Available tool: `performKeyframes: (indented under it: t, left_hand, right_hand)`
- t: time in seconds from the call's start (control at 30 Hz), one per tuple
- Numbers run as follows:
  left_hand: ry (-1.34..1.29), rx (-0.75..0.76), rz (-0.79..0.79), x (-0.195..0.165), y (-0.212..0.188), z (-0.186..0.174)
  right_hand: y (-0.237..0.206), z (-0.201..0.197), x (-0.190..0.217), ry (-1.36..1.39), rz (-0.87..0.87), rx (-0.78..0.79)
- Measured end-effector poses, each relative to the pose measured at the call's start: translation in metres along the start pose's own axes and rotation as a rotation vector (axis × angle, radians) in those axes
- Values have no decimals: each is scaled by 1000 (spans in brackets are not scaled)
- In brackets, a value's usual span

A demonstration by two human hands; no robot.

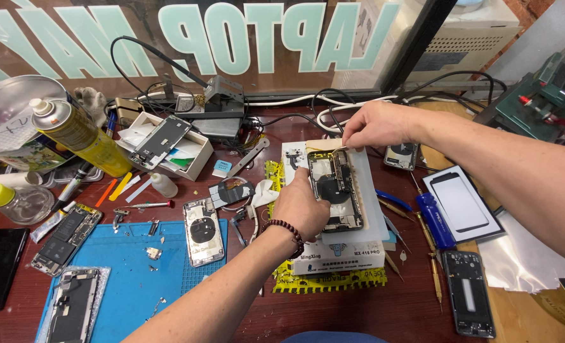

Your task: The person works at a cluttered electronics repair bench on a disassembled smartphone. They lift the phone frame, use tweezers to pick at and remove small internal components, reposition the chassis on a box, and continue prying and adjusting parts inside the phone body by hand and with tweezers.

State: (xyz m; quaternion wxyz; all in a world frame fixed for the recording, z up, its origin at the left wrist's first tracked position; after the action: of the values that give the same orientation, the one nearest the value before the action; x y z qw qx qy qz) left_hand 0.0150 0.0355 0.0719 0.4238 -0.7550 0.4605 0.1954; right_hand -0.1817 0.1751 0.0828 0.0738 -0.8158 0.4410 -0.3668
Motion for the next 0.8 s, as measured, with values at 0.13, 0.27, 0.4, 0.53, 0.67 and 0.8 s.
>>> performKeyframes:
  t: [0.13, 0.27, 0.4, 0.53, 0.67, 0.8]
  left_hand:
    - [2, -6, -1, 0, 0, 0]
    - [21, -22, -3, 1, 1, 2]
    - [11, -19, 2, 3, 3, 3]
    - [49, -55, 38, 4, 3, 4]
    - [44, -45, 20, 4, 3, 3]
    - [11, -33, 4, 4, 2, 3]
  right_hand:
    - [-1, 2, 4, -120, -73, -30]
    - [1, 4, 7, -100, -46, 2]
    - [-1, 6, 9, -82, 15, -10]
    - [-3, 5, 11, 32, -21, -3]
    - [-1, 10, 16, -137, -198, -36]
    - [-3, 13, 18, -232, -211, -122]
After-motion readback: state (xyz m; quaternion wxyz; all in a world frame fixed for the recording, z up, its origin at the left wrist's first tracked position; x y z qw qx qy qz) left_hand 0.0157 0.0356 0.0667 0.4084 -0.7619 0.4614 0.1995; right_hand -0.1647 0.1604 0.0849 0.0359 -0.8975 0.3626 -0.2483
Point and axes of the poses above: each hand's wrist, its own y-axis towards the middle knuckle, its own z-axis out of the palm, x = y × z, the point moved 1 cm from there along y, towards the middle knuckle, and after that the axes turned 7 degrees about y, right-handed, at the moved point
